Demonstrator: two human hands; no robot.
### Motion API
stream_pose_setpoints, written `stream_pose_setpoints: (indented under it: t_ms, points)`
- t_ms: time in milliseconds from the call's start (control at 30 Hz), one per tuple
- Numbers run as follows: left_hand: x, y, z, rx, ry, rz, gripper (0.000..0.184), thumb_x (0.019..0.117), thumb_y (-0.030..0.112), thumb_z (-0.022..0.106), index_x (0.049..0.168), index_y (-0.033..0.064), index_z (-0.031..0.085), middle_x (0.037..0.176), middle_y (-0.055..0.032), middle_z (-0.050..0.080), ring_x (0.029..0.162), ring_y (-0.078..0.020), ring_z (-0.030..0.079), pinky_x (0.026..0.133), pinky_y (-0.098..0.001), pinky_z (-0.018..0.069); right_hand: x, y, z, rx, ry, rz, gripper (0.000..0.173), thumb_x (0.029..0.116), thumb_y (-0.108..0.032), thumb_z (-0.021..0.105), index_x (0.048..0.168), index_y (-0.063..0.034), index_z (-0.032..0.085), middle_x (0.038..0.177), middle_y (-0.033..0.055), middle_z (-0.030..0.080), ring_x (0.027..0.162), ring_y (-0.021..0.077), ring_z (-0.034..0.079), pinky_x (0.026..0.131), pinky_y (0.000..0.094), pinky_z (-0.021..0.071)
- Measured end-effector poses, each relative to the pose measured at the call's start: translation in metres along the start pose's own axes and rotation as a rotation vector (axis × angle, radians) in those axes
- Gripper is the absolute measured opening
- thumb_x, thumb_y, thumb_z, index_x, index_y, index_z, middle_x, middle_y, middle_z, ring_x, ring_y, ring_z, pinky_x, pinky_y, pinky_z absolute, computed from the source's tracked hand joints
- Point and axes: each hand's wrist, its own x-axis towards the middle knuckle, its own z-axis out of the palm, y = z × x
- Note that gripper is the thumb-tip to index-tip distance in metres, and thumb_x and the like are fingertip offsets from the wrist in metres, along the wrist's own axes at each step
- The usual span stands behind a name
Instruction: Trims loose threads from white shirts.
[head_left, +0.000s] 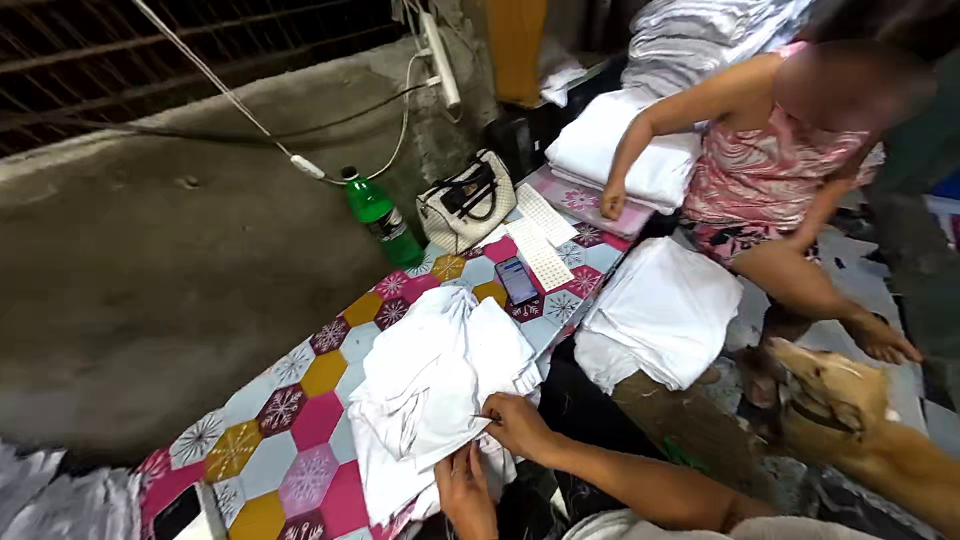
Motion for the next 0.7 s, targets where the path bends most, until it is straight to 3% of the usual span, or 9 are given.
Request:
stream_pose_setpoints:
  t_ms: [200, 333, 433, 500, 533, 600, 700]
  points:
    - [-0.007, -0.009, -0.011, 0.014, -0.005, 0.045, 0.012, 0.0892, 0.001, 0.07, 0.09, -0.0103, 0.074, 0.101, -0.0294, 0.071, 0.096, -0.0406, 0.071, 0.09, -0.0456, 0.0578, -0.004, 0.012, 0.003, 0.021, 0.031, 0.028, 0.025, 0.0978, -0.016, 0.063, 0.113, 0.0022, 0.069, 0.112, 0.0213, 0.069, 0.104, 0.0349, 0.067, 0.093, 0.0529, 0.0523]
    - [-0.008, -0.007, -0.019, 0.026, -0.063, 0.036, 0.013, 0.089, 0.0, 0.068, 0.089, -0.0122, 0.071, 0.101, -0.0298, 0.069, 0.093, -0.0379, 0.07, 0.086, -0.0437, 0.0588, -0.019, -0.004, -0.016, 0.01, 0.012, 0.03, 0.044, 0.096, -0.034, 0.071, 0.124, -0.0001, 0.066, 0.118, 0.0214, 0.066, 0.106, 0.035, 0.066, 0.093, 0.0533, 0.0527]
    - [-0.014, -0.01, -0.03, 0.022, -0.155, -0.006, 0.013, 0.0869, 0.0, 0.068, 0.088, -0.0121, 0.071, 0.106, -0.0306, 0.067, 0.098, -0.0393, 0.069, 0.088, -0.0457, 0.0578, -0.038, -0.019, -0.029, 0.08, -0.088, -0.038, 0.047, 0.1056, -0.04, 0.055, 0.125, 0.0009, 0.068, 0.113, 0.0215, 0.067, 0.104, 0.0343, 0.066, 0.094, 0.052, 0.0513]
    - [-0.018, -0.01, -0.042, 0.05, -0.245, -0.048, 0.012, 0.0864, 0.0, 0.068, 0.087, -0.0115, 0.071, 0.109, -0.0305, 0.067, 0.099, -0.0401, 0.069, 0.088, -0.0474, 0.0581, -0.042, -0.02, -0.032, 0.113, -0.222, -0.044, 0.052, 0.1121, -0.035, 0.035, 0.123, 0.004, 0.067, 0.112, 0.0234, 0.066, 0.107, 0.036, 0.064, 0.099, 0.0534, 0.0479]
    - [-0.019, -0.011, -0.05, 0.073, -0.3, -0.083, 0.012, 0.087, 0.0, 0.069, 0.088, -0.0115, 0.072, 0.111, -0.0308, 0.067, 0.1, -0.0415, 0.069, 0.088, -0.05, 0.058, -0.042, -0.019, -0.032, 0.123, -0.278, -0.032, 0.052, 0.1127, -0.03, 0.031, 0.121, 0.0057, 0.068, 0.111, 0.0245, 0.067, 0.107, 0.0367, 0.064, 0.1, 0.0534, 0.0469]
    - [-0.019, -0.008, -0.065, 0.122, -0.381, -0.167, 0.014, 0.0885, 0.003, 0.07, 0.09, -0.0107, 0.073, 0.114, -0.0311, 0.067, 0.102, -0.0444, 0.068, 0.089, -0.0558, 0.0565, -0.04, -0.017, -0.032, 0.152, -0.364, -0.002, 0.048, 0.1125, -0.021, 0.031, 0.121, 0.0077, 0.068, 0.11, 0.0263, 0.069, 0.106, 0.037, 0.065, 0.1, 0.052, 0.0462]
    - [-0.011, 0.007, -0.067, 0.101, -0.377, -0.23, 0.029, 0.092, 0.013, 0.073, 0.107, -0.0114, 0.07, 0.115, -0.0313, 0.066, 0.1, -0.0432, 0.069, 0.088, -0.0563, 0.057, -0.036, -0.018, -0.023, 0.194, -0.409, -0.03, 0.044, 0.1116, -0.017, 0.034, 0.119, 0.0092, 0.068, 0.11, 0.0264, 0.069, 0.105, 0.0353, 0.065, 0.099, 0.0503, 0.0472]
